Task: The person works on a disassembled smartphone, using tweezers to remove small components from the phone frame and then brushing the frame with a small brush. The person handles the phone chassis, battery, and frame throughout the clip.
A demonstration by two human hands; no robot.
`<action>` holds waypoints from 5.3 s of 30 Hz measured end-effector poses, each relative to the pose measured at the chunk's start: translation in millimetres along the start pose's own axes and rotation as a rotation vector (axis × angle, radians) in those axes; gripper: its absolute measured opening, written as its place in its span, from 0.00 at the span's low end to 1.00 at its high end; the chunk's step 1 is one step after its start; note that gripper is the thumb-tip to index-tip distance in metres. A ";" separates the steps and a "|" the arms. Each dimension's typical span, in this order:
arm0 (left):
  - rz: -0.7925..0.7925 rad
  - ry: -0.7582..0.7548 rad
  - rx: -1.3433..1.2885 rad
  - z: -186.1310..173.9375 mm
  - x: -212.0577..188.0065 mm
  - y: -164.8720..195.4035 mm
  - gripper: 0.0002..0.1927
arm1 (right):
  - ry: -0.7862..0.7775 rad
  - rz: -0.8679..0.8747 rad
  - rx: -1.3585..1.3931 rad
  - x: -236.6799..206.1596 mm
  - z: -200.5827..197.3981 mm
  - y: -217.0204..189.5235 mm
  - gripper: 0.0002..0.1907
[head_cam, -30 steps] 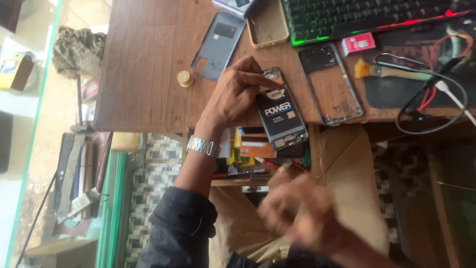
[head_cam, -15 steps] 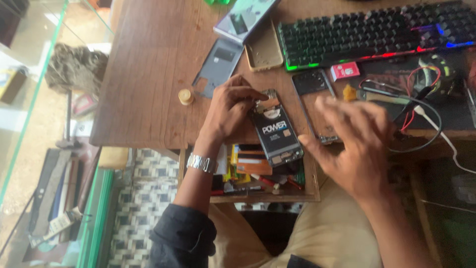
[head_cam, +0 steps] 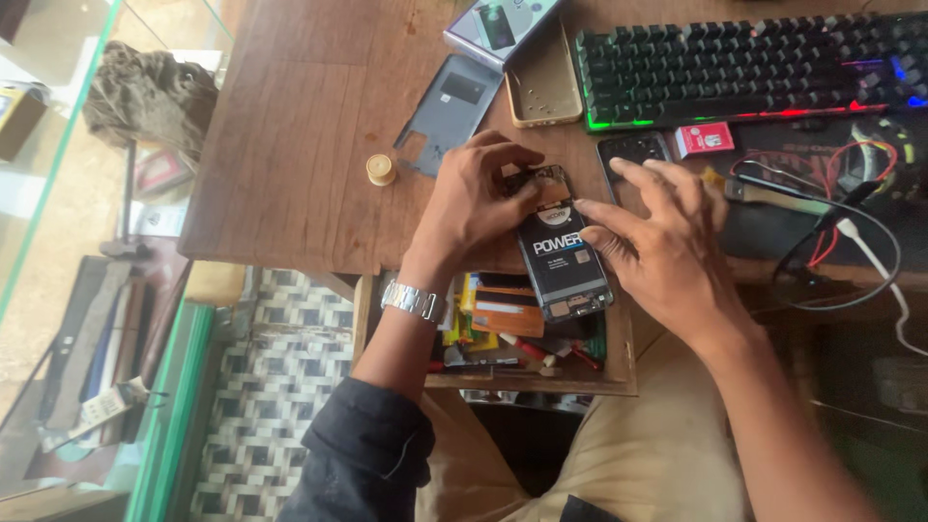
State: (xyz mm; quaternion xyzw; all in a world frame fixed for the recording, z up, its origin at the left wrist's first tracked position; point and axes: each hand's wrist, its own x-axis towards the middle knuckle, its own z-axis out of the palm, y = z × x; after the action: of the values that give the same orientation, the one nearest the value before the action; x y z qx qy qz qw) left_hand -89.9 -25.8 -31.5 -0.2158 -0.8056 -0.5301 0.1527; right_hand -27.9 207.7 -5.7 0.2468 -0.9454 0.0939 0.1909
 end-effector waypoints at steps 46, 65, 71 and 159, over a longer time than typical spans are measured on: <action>-0.235 0.248 -0.239 -10.4 -1.4 -5.0 0.18 | 0.069 0.024 0.139 45.9 15.9 -7.1 0.15; -0.245 0.257 -0.160 -3.2 -0.2 -13.7 0.10 | -0.034 0.014 0.058 45.7 17.7 -1.0 0.14; -0.168 0.191 -0.131 -5.2 -2.4 -11.8 0.11 | 0.072 0.059 0.351 23.8 -5.7 -13.3 0.13; -0.061 0.222 0.089 -5.2 -35.3 -20.0 0.11 | -0.089 0.061 0.060 23.2 4.4 -20.3 0.18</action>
State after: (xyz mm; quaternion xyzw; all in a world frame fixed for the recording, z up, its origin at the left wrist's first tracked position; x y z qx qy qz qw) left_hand -69.6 -44.1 -62.1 -0.1244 -0.8127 -0.5189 0.2341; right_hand -37.9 179.0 1.4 0.2274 -0.9568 0.1167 0.1385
